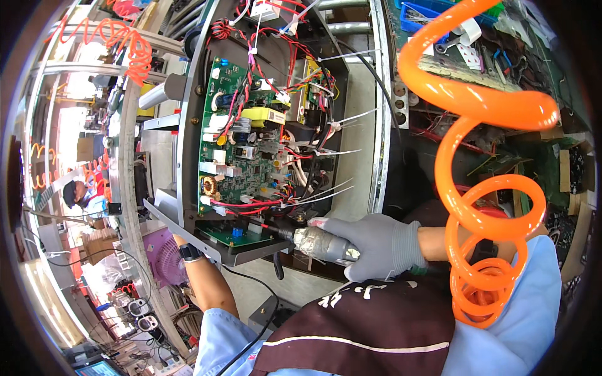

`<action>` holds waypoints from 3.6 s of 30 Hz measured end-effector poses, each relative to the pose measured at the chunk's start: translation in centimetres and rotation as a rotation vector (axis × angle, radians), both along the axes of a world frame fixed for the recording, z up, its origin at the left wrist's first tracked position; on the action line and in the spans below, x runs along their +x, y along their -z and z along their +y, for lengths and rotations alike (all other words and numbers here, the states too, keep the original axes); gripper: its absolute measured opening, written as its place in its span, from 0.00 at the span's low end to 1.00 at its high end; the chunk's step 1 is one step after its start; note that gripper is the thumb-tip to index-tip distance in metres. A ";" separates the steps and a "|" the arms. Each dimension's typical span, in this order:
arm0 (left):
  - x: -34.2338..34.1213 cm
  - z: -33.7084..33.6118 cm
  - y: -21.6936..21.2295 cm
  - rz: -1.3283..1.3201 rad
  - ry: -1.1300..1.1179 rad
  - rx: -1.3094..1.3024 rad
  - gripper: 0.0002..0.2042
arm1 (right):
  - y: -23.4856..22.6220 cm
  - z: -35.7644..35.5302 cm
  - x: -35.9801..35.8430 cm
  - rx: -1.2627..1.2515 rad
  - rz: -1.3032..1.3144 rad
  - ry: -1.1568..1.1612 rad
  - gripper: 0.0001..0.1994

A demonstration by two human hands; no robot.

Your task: Assembling internal components, wiring, and securing an electronic chassis using an electric screwdriver and wire tools on a production line.

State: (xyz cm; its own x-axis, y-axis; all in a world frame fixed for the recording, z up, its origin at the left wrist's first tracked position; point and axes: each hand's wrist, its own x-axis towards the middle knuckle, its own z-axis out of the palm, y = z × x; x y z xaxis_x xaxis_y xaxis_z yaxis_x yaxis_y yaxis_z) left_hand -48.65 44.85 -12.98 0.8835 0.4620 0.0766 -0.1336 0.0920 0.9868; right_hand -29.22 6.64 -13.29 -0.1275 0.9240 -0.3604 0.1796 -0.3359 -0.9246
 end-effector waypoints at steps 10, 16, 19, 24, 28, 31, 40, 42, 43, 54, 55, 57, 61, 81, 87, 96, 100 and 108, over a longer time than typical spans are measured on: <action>-0.3 -1.8 -1.6 0.200 -0.218 0.224 0.38 | -2.2 -0.4 0.4 -0.116 -0.249 -0.182 0.48; 2.4 -8.9 -5.0 0.188 -0.537 0.364 0.32 | -5.6 -16.5 3.9 -0.034 0.434 0.221 0.33; 2.3 -11.7 -6.6 0.213 -0.635 0.360 0.29 | -3.3 -24.6 4.5 0.054 0.655 0.829 0.27; -0.2 -13.1 -8.1 0.275 -0.785 0.349 0.24 | 5.1 -32.2 14.9 0.265 0.841 1.744 0.09; 0.6 -16.0 -10.6 0.329 -0.652 0.234 0.28 | 8.8 -38.8 25.9 0.213 0.541 2.050 0.10; 2.5 -20.8 -11.7 0.624 -0.429 1.438 0.32 | 10.0 -40.5 33.6 0.312 0.375 2.028 0.09; 9.2 -25.3 -9.0 0.485 -1.227 0.762 0.22 | 15.6 -39.7 56.8 -0.021 0.041 1.658 0.09; 9.8 -26.5 -8.7 0.261 -1.345 0.513 0.23 | 17.4 -39.3 60.3 -0.084 0.001 1.611 0.09; 10.0 -27.1 -8.3 0.239 -1.346 0.560 0.22 | 17.9 -39.4 61.3 -0.094 -0.013 1.611 0.10; 11.2 -28.6 -6.5 0.299 -1.320 0.751 0.34 | 14.5 -43.0 62.6 0.003 -0.055 1.750 0.15; 11.3 -28.6 -6.5 0.291 -1.274 0.755 0.35 | 12.8 -42.2 61.7 0.084 -0.058 1.789 0.15; 11.4 -28.4 -6.8 0.350 -1.283 0.748 0.34 | 8.6 -39.0 59.1 0.064 -0.403 1.990 0.16; 11.5 -27.6 -7.0 0.550 -1.385 1.123 0.18 | 0.0 -26.9 50.8 0.544 -0.524 1.836 0.16; 12.4 -24.4 -2.2 0.279 -1.520 1.161 0.16 | 15.4 -24.1 37.9 -0.341 -1.185 1.343 0.15; 15.0 -25.3 -2.2 0.304 -1.528 1.104 0.16 | 17.2 -27.6 42.5 -0.744 -0.952 1.591 0.21; 17.0 -25.6 -1.3 0.324 -1.491 1.084 0.16 | 17.5 -31.5 44.5 -0.767 -0.589 1.942 0.26; 17.4 -25.6 -1.4 0.330 -1.487 1.080 0.16 | 19.1 -34.1 45.1 -0.837 -0.514 2.187 0.27; 16.7 -25.7 -2.3 0.359 -1.499 1.104 0.17 | 19.8 -40.1 47.5 -0.326 0.490 2.384 0.08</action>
